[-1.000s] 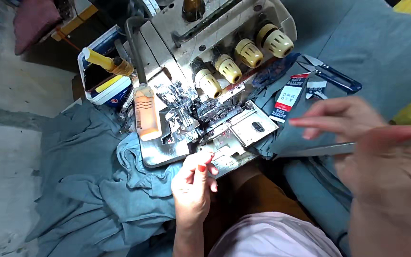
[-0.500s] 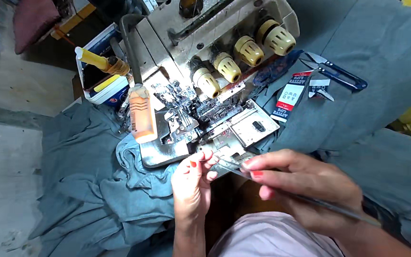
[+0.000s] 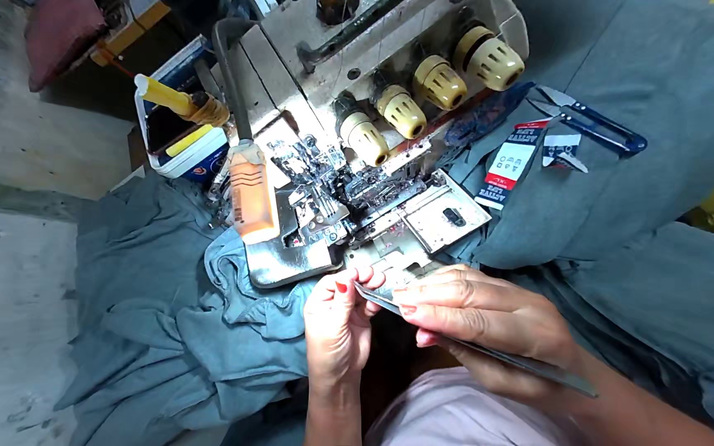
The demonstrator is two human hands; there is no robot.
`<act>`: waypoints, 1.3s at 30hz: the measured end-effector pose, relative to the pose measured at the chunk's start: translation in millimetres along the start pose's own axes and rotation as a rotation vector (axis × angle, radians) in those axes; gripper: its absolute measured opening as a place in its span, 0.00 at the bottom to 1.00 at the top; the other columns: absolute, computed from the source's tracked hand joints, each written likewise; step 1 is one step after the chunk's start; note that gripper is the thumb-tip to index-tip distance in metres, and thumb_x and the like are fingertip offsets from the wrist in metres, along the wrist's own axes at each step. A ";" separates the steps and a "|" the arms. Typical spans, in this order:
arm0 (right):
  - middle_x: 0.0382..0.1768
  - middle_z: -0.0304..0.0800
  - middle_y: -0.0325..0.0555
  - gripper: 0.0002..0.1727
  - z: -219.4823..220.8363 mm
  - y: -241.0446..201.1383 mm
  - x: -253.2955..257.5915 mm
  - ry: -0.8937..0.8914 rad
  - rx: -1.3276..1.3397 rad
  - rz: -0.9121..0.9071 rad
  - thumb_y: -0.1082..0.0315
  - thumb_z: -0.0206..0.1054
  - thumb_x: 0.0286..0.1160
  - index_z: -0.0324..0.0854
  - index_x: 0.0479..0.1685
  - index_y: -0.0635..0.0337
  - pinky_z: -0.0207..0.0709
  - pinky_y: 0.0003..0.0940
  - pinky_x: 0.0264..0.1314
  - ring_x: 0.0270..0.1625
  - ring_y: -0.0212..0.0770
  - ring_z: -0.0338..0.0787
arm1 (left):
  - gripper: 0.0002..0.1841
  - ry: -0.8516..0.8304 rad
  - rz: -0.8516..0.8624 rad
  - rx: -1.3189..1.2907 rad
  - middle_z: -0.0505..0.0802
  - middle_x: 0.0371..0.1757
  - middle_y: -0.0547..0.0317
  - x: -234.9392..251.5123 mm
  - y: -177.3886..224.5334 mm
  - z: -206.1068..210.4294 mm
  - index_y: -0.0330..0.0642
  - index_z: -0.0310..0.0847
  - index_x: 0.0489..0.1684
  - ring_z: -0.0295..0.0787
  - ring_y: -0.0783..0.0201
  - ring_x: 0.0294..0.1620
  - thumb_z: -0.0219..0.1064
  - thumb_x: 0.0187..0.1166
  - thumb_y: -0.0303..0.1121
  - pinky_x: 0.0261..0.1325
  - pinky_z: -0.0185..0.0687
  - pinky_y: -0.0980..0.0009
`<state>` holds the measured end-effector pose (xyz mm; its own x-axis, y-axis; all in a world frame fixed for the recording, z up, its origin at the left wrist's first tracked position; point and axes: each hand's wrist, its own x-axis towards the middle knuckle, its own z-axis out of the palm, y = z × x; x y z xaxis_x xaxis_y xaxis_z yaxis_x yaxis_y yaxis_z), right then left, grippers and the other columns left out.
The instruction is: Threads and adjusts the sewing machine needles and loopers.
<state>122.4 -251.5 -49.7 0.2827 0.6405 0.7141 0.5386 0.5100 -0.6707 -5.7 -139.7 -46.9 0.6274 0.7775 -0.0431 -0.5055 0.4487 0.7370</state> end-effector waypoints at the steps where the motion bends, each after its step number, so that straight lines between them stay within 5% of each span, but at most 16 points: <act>1: 0.52 0.93 0.47 0.10 0.2 0.2 -0.4 0.002 0.003 0.000 0.69 0.62 0.87 0.86 0.55 0.62 0.76 0.25 0.73 0.63 0.35 0.88 | 0.12 0.004 -0.001 0.001 0.98 0.40 0.51 -0.2 0.1 0.4 0.38 0.90 0.37 0.98 0.68 0.40 0.59 0.86 0.23 0.41 0.92 0.78; 7: 0.50 0.93 0.46 0.09 0.6 0.3 -0.6 0.038 0.061 0.038 0.69 0.63 0.86 0.87 0.52 0.63 0.79 0.25 0.71 0.61 0.33 0.90 | 0.09 -0.021 -0.004 -0.026 0.98 0.43 0.49 -0.2 -1.4 -2.2 0.36 0.91 0.41 0.98 0.67 0.42 0.62 0.84 0.25 0.41 0.92 0.77; 10: 0.49 0.94 0.44 0.09 0.3 -0.1 1.3 0.085 0.124 0.075 0.67 0.64 0.86 0.87 0.51 0.63 0.82 0.23 0.69 0.60 0.31 0.90 | 0.09 -0.008 -0.025 0.002 0.98 0.48 0.48 -1.1 1.0 -1.8 0.37 0.90 0.52 0.99 0.66 0.44 0.65 0.84 0.28 0.40 0.92 0.77; 16: 0.50 0.96 0.28 0.08 -4.9 3.2 8.9 0.254 0.207 0.241 0.64 0.67 0.85 0.91 0.52 0.52 0.87 0.19 0.59 0.55 0.23 0.92 | 0.20 -0.060 0.218 0.497 0.93 0.67 0.64 -8.5 -1.9 -5.6 0.46 0.82 0.68 0.96 0.71 0.53 0.73 0.78 0.39 0.38 0.94 0.77; 20: 0.39 0.95 0.30 0.08 -4.6 25.6 23.3 0.362 0.220 0.360 0.70 0.67 0.80 0.92 0.46 0.56 0.88 0.22 0.46 0.41 0.25 0.92 | 0.23 -0.169 0.364 0.704 0.79 0.82 0.65 -16.0 -10.7 -8.1 0.48 0.77 0.76 0.91 0.70 0.63 0.70 0.81 0.30 0.52 0.93 0.75; 23: 0.37 0.94 0.33 0.08 1.4 33.3 38.9 0.379 0.254 0.501 0.76 0.65 0.78 0.89 0.48 0.63 0.89 0.22 0.48 0.39 0.25 0.93 | 0.23 -0.176 0.394 0.836 0.76 0.84 0.62 -20.4 -16.2 -10.0 0.45 0.77 0.76 0.88 0.73 0.66 0.70 0.81 0.30 0.57 0.91 0.76; 28: 0.35 0.94 0.36 0.09 14.6 44.7 47.4 0.361 0.244 0.616 0.78 0.66 0.77 0.89 0.49 0.67 0.87 0.18 0.44 0.36 0.22 0.91 | 0.20 -0.115 0.371 0.955 0.78 0.78 0.50 -17.7 -21.3 -17.2 0.26 0.79 0.68 0.88 0.83 0.50 0.68 0.78 0.25 0.45 0.88 0.85; 39: 0.38 0.95 0.37 0.09 18.1 51.5 40.7 0.355 0.226 0.570 0.78 0.67 0.76 0.90 0.48 0.68 0.87 0.16 0.47 0.39 0.20 0.91 | 0.17 -0.171 0.240 0.994 0.83 0.72 0.45 -9.1 -25.6 -23.3 0.22 0.81 0.61 0.88 0.83 0.47 0.66 0.79 0.26 0.41 0.87 0.86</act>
<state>147.3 -188.7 -58.9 0.7340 0.6369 0.2356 0.0626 0.2820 -0.9574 -12.3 -148.1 -81.2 0.6900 0.6904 0.2176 0.0397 -0.3362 0.9410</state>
